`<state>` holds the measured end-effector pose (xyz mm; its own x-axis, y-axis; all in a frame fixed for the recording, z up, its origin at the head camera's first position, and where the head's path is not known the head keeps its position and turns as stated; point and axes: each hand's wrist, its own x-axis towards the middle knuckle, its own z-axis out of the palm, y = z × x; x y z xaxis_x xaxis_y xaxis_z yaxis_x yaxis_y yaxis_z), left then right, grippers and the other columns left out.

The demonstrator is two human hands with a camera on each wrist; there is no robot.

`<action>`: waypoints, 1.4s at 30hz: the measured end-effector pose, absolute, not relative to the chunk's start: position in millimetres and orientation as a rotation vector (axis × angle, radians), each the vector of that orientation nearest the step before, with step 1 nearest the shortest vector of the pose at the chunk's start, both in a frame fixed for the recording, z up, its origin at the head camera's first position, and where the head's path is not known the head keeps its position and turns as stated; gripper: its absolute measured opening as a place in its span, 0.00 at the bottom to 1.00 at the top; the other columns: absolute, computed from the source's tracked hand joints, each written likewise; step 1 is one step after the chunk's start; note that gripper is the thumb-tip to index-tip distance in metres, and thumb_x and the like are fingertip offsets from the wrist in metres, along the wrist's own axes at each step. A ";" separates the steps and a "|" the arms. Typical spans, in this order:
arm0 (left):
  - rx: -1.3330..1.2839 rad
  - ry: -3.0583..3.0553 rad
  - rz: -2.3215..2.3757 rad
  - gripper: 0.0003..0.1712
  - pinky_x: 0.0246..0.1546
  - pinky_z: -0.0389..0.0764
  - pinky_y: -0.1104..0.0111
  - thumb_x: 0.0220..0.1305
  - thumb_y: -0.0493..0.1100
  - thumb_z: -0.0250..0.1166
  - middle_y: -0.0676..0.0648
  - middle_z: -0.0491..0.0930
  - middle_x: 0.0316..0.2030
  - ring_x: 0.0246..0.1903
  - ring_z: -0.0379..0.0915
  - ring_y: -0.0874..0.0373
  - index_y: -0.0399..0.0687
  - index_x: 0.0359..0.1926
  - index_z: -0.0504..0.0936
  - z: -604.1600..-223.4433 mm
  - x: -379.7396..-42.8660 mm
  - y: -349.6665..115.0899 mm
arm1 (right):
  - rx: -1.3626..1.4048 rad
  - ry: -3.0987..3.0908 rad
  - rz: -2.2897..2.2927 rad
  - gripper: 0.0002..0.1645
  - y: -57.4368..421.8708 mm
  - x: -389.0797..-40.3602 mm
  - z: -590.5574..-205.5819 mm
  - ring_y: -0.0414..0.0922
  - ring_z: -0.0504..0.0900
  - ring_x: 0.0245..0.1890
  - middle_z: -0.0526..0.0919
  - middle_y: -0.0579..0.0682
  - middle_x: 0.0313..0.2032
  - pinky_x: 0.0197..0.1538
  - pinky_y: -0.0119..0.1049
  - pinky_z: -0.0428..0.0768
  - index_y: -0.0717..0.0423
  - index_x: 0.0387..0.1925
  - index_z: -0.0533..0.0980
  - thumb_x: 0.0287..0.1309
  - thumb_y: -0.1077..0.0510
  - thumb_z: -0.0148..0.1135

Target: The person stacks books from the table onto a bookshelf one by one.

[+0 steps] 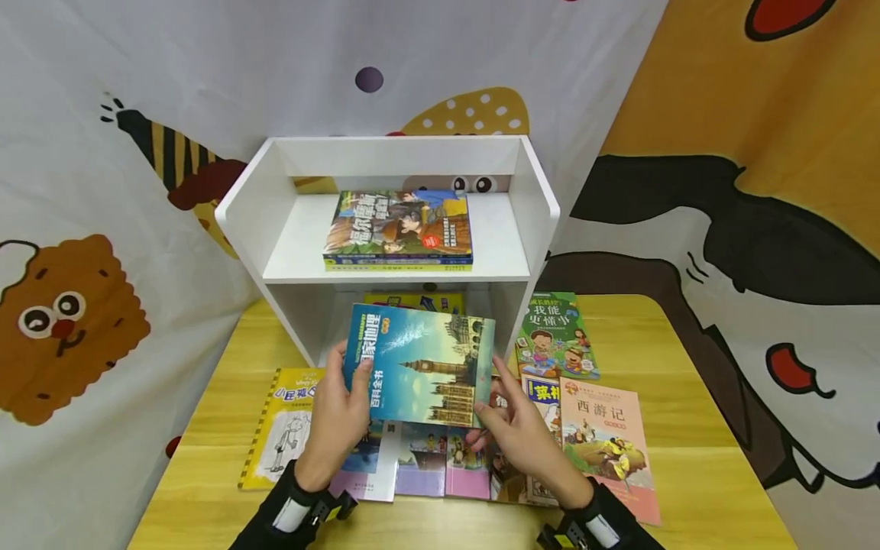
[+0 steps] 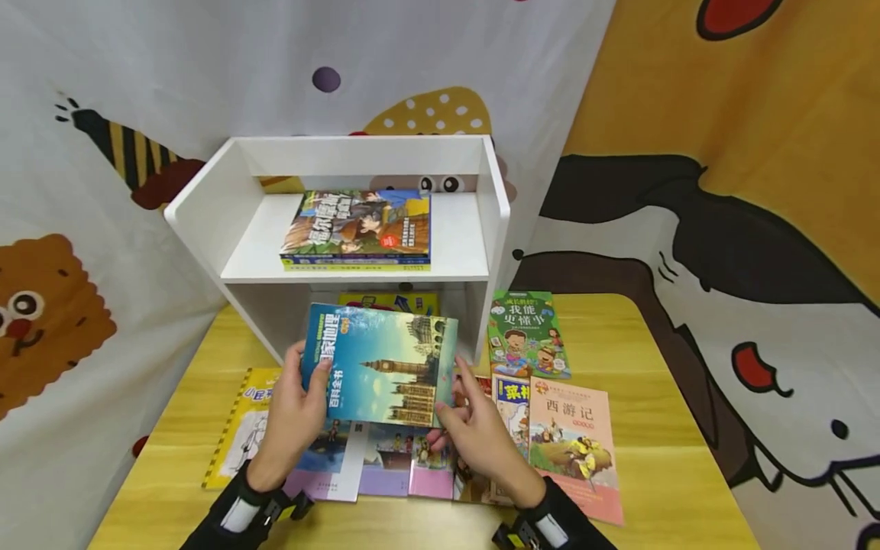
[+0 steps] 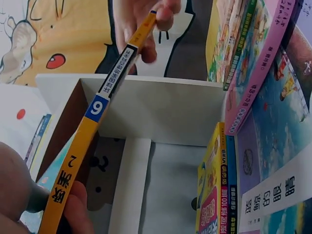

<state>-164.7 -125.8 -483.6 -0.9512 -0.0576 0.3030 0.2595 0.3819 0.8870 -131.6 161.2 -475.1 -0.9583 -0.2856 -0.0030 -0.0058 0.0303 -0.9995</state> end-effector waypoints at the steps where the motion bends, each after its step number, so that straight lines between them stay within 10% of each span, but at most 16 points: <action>1: -0.181 -2.364 -1.593 0.28 0.19 0.79 0.62 0.70 0.55 0.50 0.47 0.79 0.42 0.24 0.76 0.58 0.67 0.67 0.54 -483.4 -166.1 -126.8 | -0.324 2.074 -2.048 0.46 159.1 -130.4 -475.9 0.64 0.81 0.26 0.61 0.64 0.64 0.28 0.57 0.81 0.31 0.72 0.38 0.67 0.59 0.52; 4: -0.197 -2.406 -1.575 0.37 0.37 0.81 0.51 0.68 0.56 0.54 0.42 0.74 0.55 0.45 0.76 0.50 0.69 0.71 0.46 -480.6 -168.2 -128.9 | -0.336 2.075 -2.088 0.45 157.8 -130.3 -475.0 0.64 0.81 0.27 0.56 0.62 0.67 0.29 0.56 0.81 0.30 0.72 0.40 0.66 0.60 0.52; 8: -0.237 -2.493 -1.591 0.50 0.56 0.63 0.37 0.60 0.58 0.63 0.42 0.53 0.70 0.67 0.49 0.43 0.73 0.72 0.39 -468.8 -165.3 -130.8 | -0.366 2.092 -2.096 0.45 162.6 -135.4 -473.4 0.64 0.80 0.27 0.62 0.65 0.64 0.32 0.55 0.81 0.31 0.73 0.41 0.66 0.60 0.53; 16: -0.458 -2.700 -1.561 0.74 0.56 0.65 0.39 0.39 0.62 0.76 0.45 0.45 0.73 0.64 0.56 0.42 0.72 0.71 0.27 -456.8 -165.9 -143.5 | -0.304 2.364 -1.825 0.61 167.1 -147.6 -489.6 0.53 0.79 0.36 0.62 0.55 0.65 0.31 0.49 0.82 0.24 0.71 0.34 0.51 0.45 0.68; 24: -0.457 -2.863 -1.407 0.78 0.53 0.72 0.46 0.32 0.70 0.74 0.52 0.44 0.73 0.62 0.61 0.47 0.72 0.70 0.23 -488.5 -179.9 -157.1 | -0.273 2.628 -1.478 0.69 161.0 -160.8 -507.6 0.57 0.51 0.68 0.43 0.51 0.73 0.59 0.62 0.66 0.26 0.71 0.33 0.38 0.33 0.71; 36: -0.275 -2.937 -1.343 0.72 0.35 0.79 0.61 0.34 0.68 0.74 0.55 0.78 0.49 0.34 0.77 0.64 0.75 0.72 0.33 -514.8 -185.8 -164.4 | -0.185 2.586 -1.314 0.69 154.0 -181.2 -525.1 0.51 0.69 0.59 0.57 0.52 0.70 0.50 0.48 0.78 0.30 0.71 0.36 0.36 0.26 0.68; 42: -0.265 -2.988 -1.328 0.68 0.29 0.79 0.65 0.36 0.71 0.72 0.59 0.81 0.42 0.28 0.77 0.66 0.72 0.72 0.38 -521.6 -195.2 -167.0 | -0.185 2.533 -1.330 0.69 150.9 -190.5 -529.7 0.53 0.77 0.19 0.68 0.58 0.62 0.28 0.44 0.78 0.34 0.72 0.35 0.38 0.28 0.68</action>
<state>-195.2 -167.0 -521.6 -0.9774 0.2023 -0.0608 0.0904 0.6607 0.7452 -190.5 150.9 -529.7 -0.9543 -0.2379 -0.1807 0.0136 0.5696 -0.8218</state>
